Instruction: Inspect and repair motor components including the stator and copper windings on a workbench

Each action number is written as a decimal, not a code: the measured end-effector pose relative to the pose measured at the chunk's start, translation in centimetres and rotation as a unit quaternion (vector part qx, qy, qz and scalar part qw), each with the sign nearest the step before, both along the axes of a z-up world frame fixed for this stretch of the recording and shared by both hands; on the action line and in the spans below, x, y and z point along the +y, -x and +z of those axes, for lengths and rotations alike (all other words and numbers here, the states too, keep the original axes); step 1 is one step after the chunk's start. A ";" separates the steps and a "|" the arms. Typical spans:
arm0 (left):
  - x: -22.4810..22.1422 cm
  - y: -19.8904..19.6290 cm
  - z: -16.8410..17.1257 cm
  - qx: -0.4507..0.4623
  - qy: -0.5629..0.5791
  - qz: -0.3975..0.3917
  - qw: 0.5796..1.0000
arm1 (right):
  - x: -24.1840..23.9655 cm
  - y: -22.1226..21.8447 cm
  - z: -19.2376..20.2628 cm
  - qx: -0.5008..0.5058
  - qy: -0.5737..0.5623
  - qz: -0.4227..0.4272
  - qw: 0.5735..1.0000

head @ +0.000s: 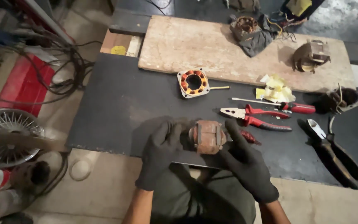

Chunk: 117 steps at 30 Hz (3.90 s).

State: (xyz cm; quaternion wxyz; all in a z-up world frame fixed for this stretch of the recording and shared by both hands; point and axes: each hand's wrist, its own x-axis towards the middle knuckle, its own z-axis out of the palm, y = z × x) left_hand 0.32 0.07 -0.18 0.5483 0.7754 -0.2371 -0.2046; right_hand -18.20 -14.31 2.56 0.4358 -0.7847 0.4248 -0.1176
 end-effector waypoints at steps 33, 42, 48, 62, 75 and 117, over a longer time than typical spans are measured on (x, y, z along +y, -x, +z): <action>-0.2 -0.6 1.9 0.059 0.084 -0.116 0.988 | 0.9 1.0 -0.3 -0.185 0.001 -0.035 0.982; -0.2 -0.8 2.5 0.039 0.076 -0.088 0.992 | -0.5 1.5 -0.8 -0.104 -0.051 0.033 0.993; 0.1 -1.5 2.6 -0.006 0.123 -0.115 0.986 | -0.5 1.4 -0.6 -0.178 -0.143 0.044 0.973; 0.1 -1.1 0.9 0.239 0.156 -0.203 0.937 | -0.9 1.9 -0.5 -0.032 -0.258 0.053 0.964; -0.8 -0.6 2.0 0.072 0.054 -0.104 0.991 | 0.2 0.4 0.8 -0.132 -0.182 -0.147 0.963; 2.1 2.0 6.4 0.122 0.020 -0.026 0.992 | 1.9 0.8 0.9 -0.227 -0.267 0.051 0.935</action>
